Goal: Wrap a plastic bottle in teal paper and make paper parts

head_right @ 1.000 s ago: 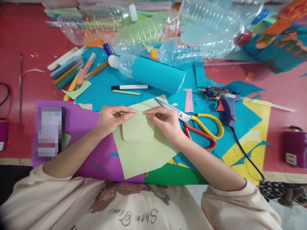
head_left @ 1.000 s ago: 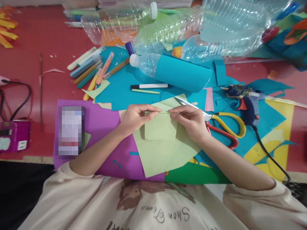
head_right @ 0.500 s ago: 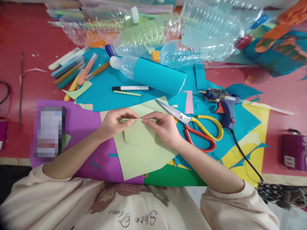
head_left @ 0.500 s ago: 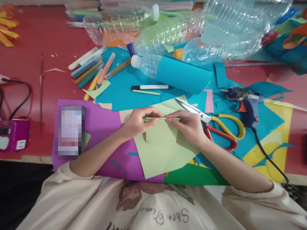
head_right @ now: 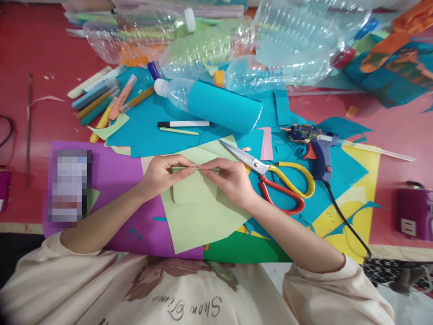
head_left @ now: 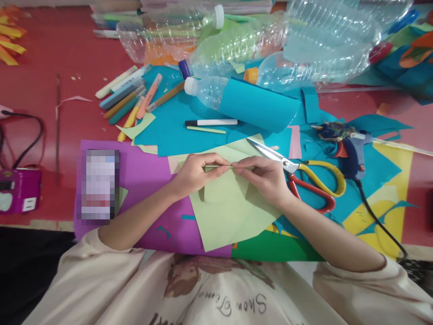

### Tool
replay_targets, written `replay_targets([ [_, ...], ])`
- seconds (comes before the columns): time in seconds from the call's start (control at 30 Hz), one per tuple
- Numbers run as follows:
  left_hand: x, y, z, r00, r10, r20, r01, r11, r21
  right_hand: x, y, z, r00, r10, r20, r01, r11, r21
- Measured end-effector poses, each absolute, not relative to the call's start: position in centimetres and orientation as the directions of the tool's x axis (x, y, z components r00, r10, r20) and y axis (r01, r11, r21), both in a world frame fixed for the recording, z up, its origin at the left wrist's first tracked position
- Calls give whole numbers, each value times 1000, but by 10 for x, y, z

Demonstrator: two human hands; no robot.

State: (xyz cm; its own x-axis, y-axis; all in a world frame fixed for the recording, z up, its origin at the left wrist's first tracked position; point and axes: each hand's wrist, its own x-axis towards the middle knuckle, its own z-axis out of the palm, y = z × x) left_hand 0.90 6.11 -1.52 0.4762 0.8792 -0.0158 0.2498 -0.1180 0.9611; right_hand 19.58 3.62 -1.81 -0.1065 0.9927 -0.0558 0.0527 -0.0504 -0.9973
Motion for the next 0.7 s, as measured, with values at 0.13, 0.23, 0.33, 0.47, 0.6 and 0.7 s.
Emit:
replay_targets([
  [0.13, 9, 59, -16, 471, 882, -26, 241, -101, 965, 196, 35, -19, -122, 992, -41, 34, -37, -999],
  [0.23, 9, 58, -15, 450, 893, -25, 255, -101, 962, 196, 35, -21, -145, 988, -54, 41, -48, -998],
  [0.33, 10, 58, -13, 424, 906, -2, 274, -126, 953, 196, 36, -22, -155, 985, -81, 63, -72, -995],
  [0.47, 9, 57, -12, 438, 899, 32, 281, -171, 944, 198, 38, -21, -216, 973, -75, 142, -45, -989],
  [0.6, 8, 57, -12, 478, 877, 58, 265, -207, 942, 200, 38, -18, -316, 946, -70, 244, 10, -970],
  [0.7, 8, 57, -13, 491, 868, 69, 251, -217, 943, 199, 37, -16, -329, 941, -78, 272, 15, -962],
])
